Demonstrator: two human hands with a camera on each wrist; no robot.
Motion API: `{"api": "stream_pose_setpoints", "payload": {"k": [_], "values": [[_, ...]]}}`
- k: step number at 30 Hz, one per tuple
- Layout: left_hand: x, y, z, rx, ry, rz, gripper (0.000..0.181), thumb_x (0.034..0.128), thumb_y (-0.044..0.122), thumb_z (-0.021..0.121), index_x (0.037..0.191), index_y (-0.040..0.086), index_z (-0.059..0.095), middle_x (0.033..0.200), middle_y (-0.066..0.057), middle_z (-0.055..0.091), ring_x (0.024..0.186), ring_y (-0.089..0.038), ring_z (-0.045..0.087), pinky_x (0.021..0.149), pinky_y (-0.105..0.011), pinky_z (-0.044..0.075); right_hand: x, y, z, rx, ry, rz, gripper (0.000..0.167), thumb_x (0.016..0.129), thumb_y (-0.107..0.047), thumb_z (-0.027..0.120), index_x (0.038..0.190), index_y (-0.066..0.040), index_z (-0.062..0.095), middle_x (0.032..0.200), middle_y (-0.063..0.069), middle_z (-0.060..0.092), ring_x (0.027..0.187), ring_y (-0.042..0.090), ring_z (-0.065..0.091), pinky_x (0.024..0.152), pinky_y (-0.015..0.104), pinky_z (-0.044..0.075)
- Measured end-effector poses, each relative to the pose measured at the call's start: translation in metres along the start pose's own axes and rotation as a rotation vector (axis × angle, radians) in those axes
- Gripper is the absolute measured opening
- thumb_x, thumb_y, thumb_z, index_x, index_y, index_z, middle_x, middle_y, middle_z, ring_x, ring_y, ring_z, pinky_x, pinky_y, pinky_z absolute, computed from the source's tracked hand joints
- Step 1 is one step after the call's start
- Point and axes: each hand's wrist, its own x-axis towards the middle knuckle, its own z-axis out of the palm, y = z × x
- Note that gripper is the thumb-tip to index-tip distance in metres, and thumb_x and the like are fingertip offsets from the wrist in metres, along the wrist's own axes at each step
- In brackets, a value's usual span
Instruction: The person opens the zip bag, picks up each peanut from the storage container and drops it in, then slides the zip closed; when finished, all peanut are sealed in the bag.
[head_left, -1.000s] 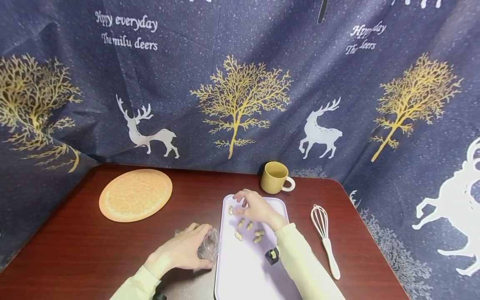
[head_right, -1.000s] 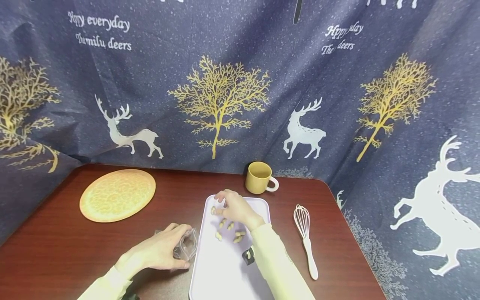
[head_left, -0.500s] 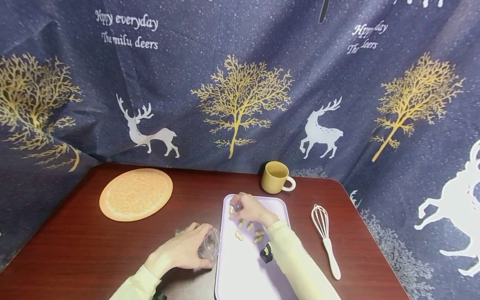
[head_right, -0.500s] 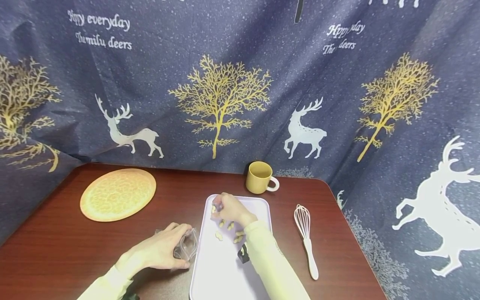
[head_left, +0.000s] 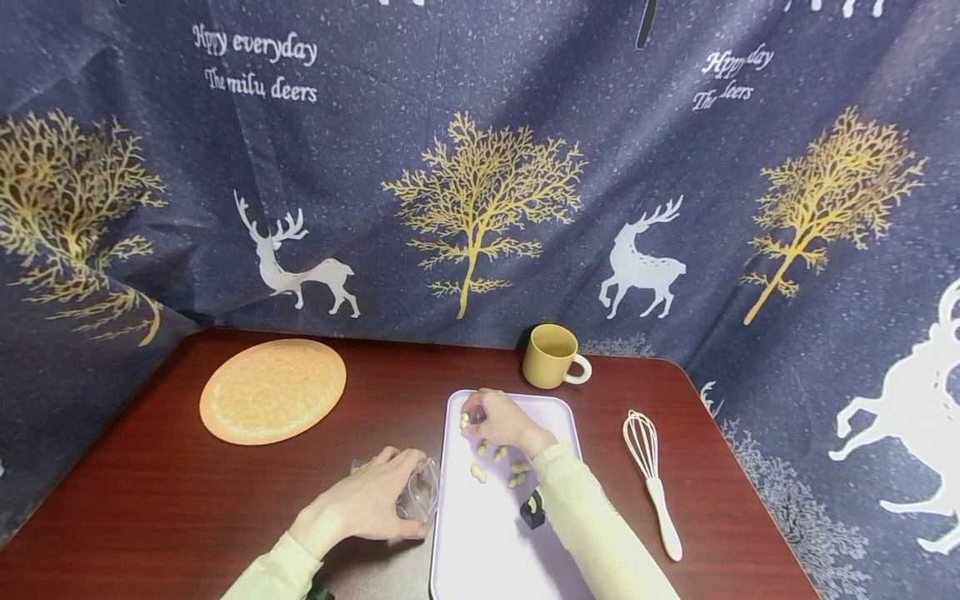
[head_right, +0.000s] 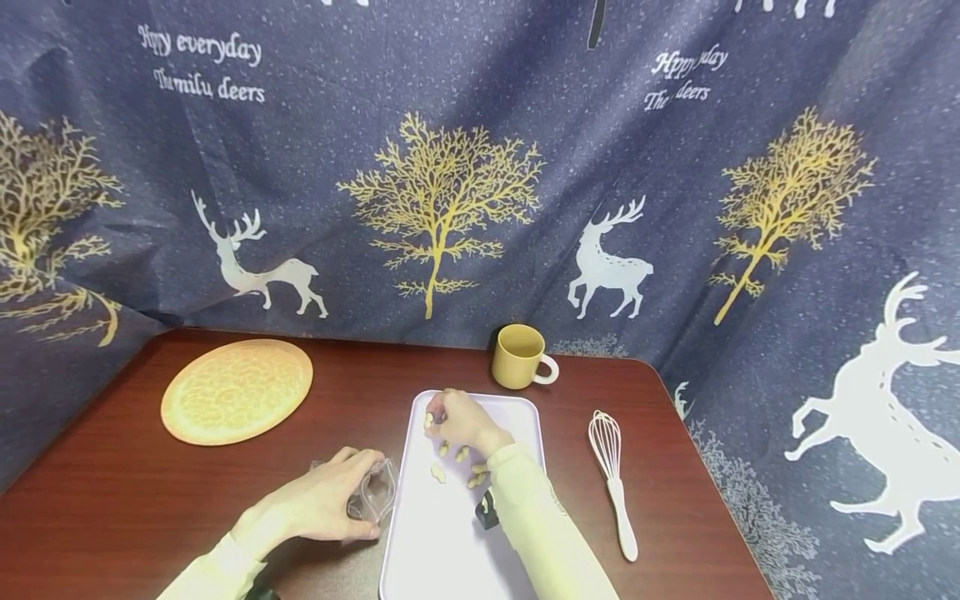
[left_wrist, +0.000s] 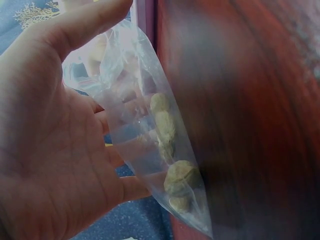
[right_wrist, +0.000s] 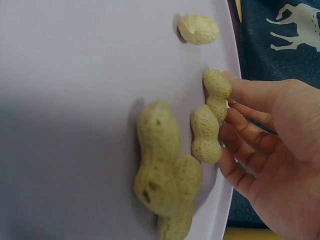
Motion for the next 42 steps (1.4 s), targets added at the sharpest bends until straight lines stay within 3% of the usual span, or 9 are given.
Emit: {"api": "stream_pose_setpoints", "payload": {"k": [11, 16, 23, 32, 37, 42], "values": [[-0.001, 0.000, 0.001, -0.034, -0.011, -0.012, 0.077, 0.0705, 0.044, 0.085, 0.132, 0.014, 0.051, 0.123, -0.004, 0.055, 0.117, -0.028, 0.052, 0.087, -0.053, 0.049, -0.017, -0.001, -0.010, 0.131, 0.077, -0.001, 0.027, 0.080, -0.005, 0.080, 0.103, 0.002, 0.069, 0.087, 0.010, 0.066, 0.078, 0.021, 0.061, 0.073, 0.028, 0.049], [-0.001, 0.000, 0.001, -0.033, -0.008, -0.014, 0.076, 0.0702, 0.045, 0.085, 0.131, 0.015, 0.051, 0.122, -0.003, 0.055, 0.115, -0.027, 0.052, 0.086, -0.053, 0.049, -0.028, -0.005, -0.018, 0.207, 0.119, -0.008, 0.024, 0.082, -0.005, 0.079, 0.103, 0.000, 0.070, 0.086, 0.006, 0.065, 0.077, 0.023, 0.060, 0.065, 0.026, 0.046], [-0.001, -0.001, 0.003, -0.026, -0.009, -0.018, 0.076, 0.0702, 0.046, 0.085, 0.131, 0.015, 0.051, 0.121, -0.003, 0.055, 0.116, -0.026, 0.052, 0.085, -0.052, 0.049, -0.047, -0.018, -0.022, 0.283, 0.121, 0.013, 0.025, 0.084, -0.007, 0.079, 0.107, -0.003, 0.071, 0.087, 0.003, 0.065, 0.077, 0.018, 0.059, 0.065, 0.027, 0.049], [0.000, -0.001, 0.003, 0.022, 0.019, 0.003, 0.074, 0.0693, 0.047, 0.085, 0.128, 0.016, 0.052, 0.115, 0.004, 0.055, 0.111, -0.021, 0.052, 0.086, -0.047, 0.049, -0.067, -0.043, -0.006, 0.391, 0.117, -0.044, 0.029, 0.083, -0.004, 0.079, 0.109, 0.005, 0.069, 0.086, 0.013, 0.066, 0.076, 0.022, 0.060, 0.064, 0.028, 0.048], [0.001, -0.001, 0.002, 0.018, 0.017, 0.001, 0.075, 0.0690, 0.047, 0.085, 0.128, 0.016, 0.052, 0.114, 0.004, 0.055, 0.111, -0.021, 0.052, 0.084, -0.047, 0.050, -0.075, -0.056, 0.005, 0.400, 0.099, -0.060, 0.028, 0.083, -0.005, 0.078, 0.108, 0.003, 0.070, 0.085, 0.008, 0.066, 0.075, 0.012, 0.058, 0.064, 0.025, 0.048], [0.000, -0.001, 0.002, 0.013, 0.017, 0.004, 0.076, 0.0691, 0.046, 0.085, 0.129, 0.015, 0.052, 0.116, 0.002, 0.056, 0.112, -0.023, 0.052, 0.084, -0.049, 0.050, -0.081, -0.065, 0.016, 0.384, 0.072, -0.049, 0.027, 0.083, -0.008, 0.079, 0.107, 0.002, 0.070, 0.085, 0.006, 0.065, 0.075, 0.013, 0.059, 0.065, 0.024, 0.048]]}}
